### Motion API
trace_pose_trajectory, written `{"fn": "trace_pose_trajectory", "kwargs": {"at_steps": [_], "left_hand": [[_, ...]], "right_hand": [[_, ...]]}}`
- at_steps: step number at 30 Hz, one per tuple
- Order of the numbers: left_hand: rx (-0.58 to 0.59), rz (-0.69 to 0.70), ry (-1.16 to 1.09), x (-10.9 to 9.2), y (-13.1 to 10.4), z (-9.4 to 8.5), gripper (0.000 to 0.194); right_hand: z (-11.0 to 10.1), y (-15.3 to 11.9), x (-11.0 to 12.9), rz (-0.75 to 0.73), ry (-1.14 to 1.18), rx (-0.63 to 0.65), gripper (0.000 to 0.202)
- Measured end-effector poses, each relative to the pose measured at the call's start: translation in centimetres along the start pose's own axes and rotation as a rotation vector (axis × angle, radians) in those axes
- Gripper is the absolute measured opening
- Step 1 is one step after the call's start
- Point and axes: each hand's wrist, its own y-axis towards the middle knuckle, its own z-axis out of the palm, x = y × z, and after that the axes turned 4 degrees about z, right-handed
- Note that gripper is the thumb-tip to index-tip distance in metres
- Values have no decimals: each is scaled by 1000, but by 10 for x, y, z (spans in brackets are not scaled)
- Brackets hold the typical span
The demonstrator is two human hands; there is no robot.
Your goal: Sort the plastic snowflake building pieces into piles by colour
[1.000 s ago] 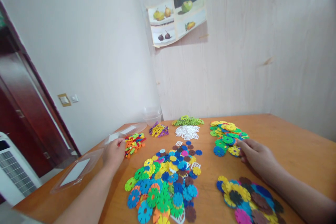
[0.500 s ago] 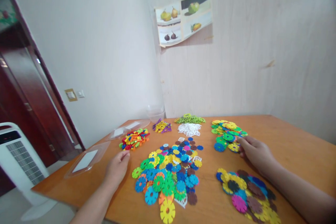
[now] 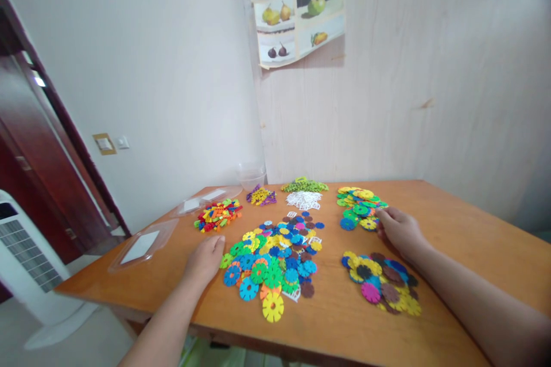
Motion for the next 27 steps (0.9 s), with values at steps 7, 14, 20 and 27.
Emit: {"fn": "trace_pose_trajectory", "kwargs": {"at_steps": [7,14,20,27], "left_hand": [[35,51,95,-8,2,0,44],[35,83,108,-7,6,5,43],[23,82,123,-5,10,10,41],[27,113,121,-3,12,13,42]], "right_hand": [[-10,-4,2,-89,-188,-25,40],[-14,-15,10,-223,-417,-56,39],[-6,-28,24,-317,-518,22,34],[19,-23,66,-421,-702,198,27]]}}
